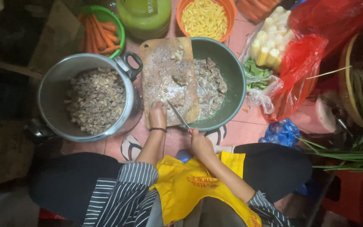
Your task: Chopping cooked meat or offal on a wooden board and transferring it to a pot.
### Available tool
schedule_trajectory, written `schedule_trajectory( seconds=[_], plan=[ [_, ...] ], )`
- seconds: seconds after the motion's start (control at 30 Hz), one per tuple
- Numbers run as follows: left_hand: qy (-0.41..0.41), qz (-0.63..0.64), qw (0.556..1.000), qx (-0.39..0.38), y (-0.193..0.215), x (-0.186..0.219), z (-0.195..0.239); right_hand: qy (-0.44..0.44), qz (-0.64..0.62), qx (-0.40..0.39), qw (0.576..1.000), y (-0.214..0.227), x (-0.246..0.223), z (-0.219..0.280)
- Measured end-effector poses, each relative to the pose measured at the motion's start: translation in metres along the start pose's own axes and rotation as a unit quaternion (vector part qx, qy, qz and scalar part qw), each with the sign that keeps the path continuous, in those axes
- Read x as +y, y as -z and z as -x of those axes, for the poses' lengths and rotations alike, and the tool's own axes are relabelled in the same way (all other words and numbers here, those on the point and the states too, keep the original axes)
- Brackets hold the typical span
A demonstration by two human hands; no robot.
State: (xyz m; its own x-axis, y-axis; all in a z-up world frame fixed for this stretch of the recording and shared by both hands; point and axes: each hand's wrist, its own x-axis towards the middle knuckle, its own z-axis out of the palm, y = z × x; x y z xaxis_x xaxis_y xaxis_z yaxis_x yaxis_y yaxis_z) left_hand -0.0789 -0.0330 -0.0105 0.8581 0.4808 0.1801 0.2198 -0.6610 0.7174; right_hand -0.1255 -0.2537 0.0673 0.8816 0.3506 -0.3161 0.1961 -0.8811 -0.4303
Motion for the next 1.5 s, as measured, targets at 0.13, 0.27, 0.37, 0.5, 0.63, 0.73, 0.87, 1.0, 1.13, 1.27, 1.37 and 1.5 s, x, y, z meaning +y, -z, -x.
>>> schedule_trajectory(
  seconds=[0.13,0.27,0.37,0.5,0.63,0.73,0.87,1.0,1.13,1.27,1.37,1.5],
  plan=[
    [0.033,-0.030,0.999,-0.011,0.018,0.024,-0.006,0.055,-0.013,-0.012,0.998,0.017,-0.016,0.003],
    [0.019,-0.074,0.997,-0.015,0.003,0.003,-0.015,0.018,-0.022,-0.032,0.999,-0.001,-0.019,-0.014],
    [0.002,-0.071,0.997,-0.031,-0.006,-0.008,-0.006,0.008,-0.050,-0.031,0.998,-0.026,-0.022,-0.036],
    [0.008,-0.093,0.995,-0.044,0.004,-0.001,-0.019,0.022,-0.037,-0.013,0.999,-0.058,-0.006,-0.051],
    [-0.008,-0.097,0.995,-0.004,-0.007,-0.019,-0.017,0.000,-0.069,-0.030,0.997,-0.015,-0.001,-0.011],
    [-0.014,-0.062,0.998,0.007,-0.023,-0.008,-0.014,0.041,-0.080,-0.076,0.993,0.005,0.033,-0.002],
    [-0.054,-0.127,0.987,-0.084,-0.003,0.071,-0.020,-0.107,-0.213,-0.032,0.971,0.052,0.094,0.003],
    [-0.135,-0.233,0.956,-0.119,-0.021,0.091,-0.039,-0.032,-0.032,0.128,0.991,0.104,0.110,0.014],
    [-0.200,-0.285,0.927,-0.141,-0.057,0.063,-0.046,-0.059,-0.086,0.154,0.983,0.090,0.122,0.004],
    [-0.268,-0.300,0.903,-0.148,-0.079,0.042,-0.053,-0.051,-0.116,0.176,0.976,0.089,0.112,-0.006],
    [-0.267,-0.259,0.919,-0.132,-0.081,0.035,-0.064,-0.037,-0.133,0.179,0.974,0.088,0.115,-0.010],
    [-0.151,-0.154,0.972,-0.096,-0.042,0.040,-0.091,-0.065,-0.118,0.153,0.979,0.091,0.115,-0.008]
  ],
)
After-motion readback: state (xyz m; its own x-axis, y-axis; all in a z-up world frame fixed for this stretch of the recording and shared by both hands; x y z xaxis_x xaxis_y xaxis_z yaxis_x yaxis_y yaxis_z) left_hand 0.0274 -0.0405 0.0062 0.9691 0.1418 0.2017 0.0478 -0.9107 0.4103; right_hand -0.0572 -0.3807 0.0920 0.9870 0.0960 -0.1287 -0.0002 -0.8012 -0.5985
